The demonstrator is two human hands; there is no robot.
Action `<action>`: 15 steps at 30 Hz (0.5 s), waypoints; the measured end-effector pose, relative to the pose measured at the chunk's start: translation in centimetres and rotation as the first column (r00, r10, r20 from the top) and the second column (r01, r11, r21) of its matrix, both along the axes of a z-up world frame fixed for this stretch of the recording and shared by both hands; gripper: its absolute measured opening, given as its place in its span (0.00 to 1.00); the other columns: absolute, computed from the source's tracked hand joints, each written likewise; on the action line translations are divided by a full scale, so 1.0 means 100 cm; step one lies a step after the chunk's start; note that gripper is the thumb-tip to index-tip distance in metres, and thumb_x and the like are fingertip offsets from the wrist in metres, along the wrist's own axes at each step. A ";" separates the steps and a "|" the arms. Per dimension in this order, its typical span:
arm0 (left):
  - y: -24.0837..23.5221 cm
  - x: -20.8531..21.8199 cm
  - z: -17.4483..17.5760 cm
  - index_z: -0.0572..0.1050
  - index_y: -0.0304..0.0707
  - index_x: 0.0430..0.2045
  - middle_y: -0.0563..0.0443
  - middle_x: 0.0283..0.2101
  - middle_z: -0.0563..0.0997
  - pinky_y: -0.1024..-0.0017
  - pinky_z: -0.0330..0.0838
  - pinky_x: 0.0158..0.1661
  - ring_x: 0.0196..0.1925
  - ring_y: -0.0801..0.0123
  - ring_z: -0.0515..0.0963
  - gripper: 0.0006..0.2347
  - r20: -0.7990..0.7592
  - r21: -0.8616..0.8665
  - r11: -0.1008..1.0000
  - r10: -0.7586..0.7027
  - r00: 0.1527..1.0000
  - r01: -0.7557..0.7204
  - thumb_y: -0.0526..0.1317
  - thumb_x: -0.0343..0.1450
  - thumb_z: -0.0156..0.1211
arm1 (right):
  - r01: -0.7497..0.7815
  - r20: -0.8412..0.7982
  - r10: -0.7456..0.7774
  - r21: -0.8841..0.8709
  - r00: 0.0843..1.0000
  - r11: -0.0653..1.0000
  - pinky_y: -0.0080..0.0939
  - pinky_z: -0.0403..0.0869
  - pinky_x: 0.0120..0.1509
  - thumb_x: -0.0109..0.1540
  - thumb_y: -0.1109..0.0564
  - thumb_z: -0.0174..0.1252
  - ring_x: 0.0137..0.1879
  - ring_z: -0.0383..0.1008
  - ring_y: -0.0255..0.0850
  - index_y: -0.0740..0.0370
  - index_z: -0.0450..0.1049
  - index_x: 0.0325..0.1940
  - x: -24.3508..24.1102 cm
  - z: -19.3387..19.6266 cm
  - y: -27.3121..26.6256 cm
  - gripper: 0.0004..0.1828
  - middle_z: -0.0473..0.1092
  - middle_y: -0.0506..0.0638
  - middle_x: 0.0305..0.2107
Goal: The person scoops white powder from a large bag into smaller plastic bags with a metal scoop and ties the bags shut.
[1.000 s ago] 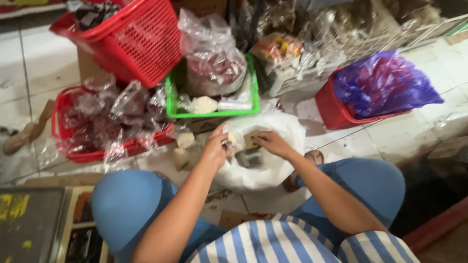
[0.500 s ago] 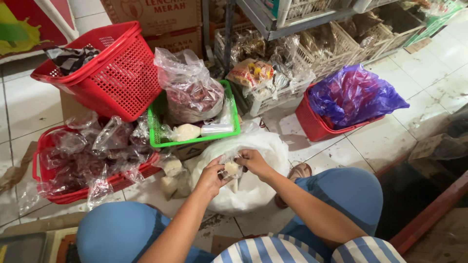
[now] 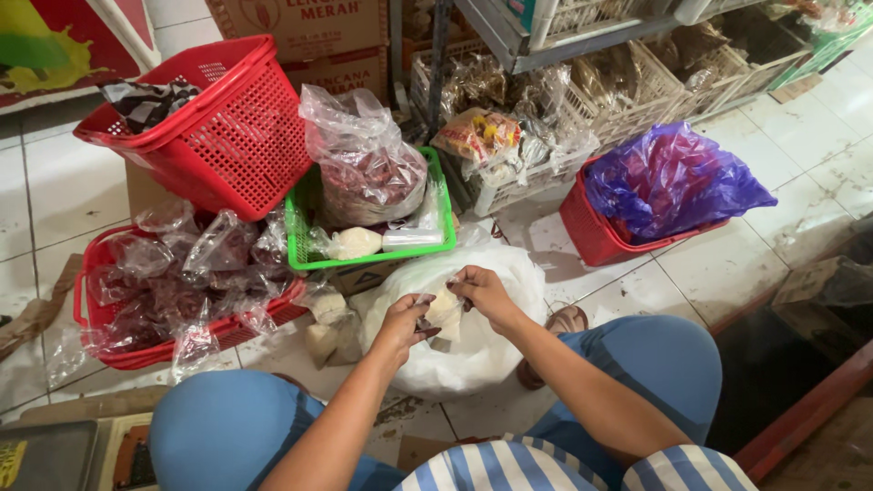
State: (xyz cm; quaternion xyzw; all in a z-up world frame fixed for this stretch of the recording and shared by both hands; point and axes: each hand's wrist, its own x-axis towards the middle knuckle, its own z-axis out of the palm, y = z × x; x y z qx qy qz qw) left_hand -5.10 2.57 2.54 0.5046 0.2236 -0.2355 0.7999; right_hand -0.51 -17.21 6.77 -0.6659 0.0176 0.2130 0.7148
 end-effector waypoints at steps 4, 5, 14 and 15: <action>0.001 0.000 0.011 0.78 0.36 0.44 0.53 0.36 0.75 0.61 0.84 0.42 0.33 0.72 0.74 0.09 -0.015 -0.013 1.000 0.013 1.000 -0.013 0.34 0.73 0.53 | 0.018 -0.020 -0.017 0.034 1.000 0.999 0.31 0.66 0.32 0.61 0.65 0.59 0.30 0.70 0.29 0.58 0.71 0.34 -0.001 0.007 0.000 0.05 0.76 0.43 0.31; 0.002 0.000 0.012 0.78 0.36 0.44 0.54 0.36 0.76 0.62 0.83 0.42 0.33 0.72 0.75 0.09 -0.022 -0.012 1.000 0.018 1.000 -0.018 0.34 0.73 0.53 | 0.014 -0.015 -0.014 0.026 1.000 1.000 0.31 0.66 0.32 0.61 0.65 0.60 0.30 0.69 0.29 0.59 0.72 0.34 -0.001 0.007 0.000 0.05 0.76 0.44 0.30; 0.006 0.000 0.017 0.78 0.36 0.43 0.54 0.31 0.73 0.61 0.84 0.41 0.30 0.72 0.73 0.08 -0.004 -0.001 0.999 0.044 0.999 -0.044 0.34 0.74 0.53 | 0.000 -0.024 0.001 0.052 1.000 0.999 0.32 0.66 0.32 0.61 0.66 0.61 0.29 0.68 0.29 0.61 0.74 0.36 -0.001 0.010 0.000 0.03 0.75 0.45 0.30; 0.006 0.001 0.018 0.78 0.36 0.43 0.54 0.32 0.75 0.61 0.84 0.41 0.31 0.72 0.74 0.08 -0.015 -0.009 0.999 0.050 0.999 -0.050 0.35 0.74 0.52 | 0.001 -0.025 0.000 0.048 1.000 0.999 0.32 0.66 0.31 0.61 0.66 0.61 0.28 0.68 0.29 0.61 0.74 0.36 -0.001 0.010 0.001 0.03 0.75 0.45 0.30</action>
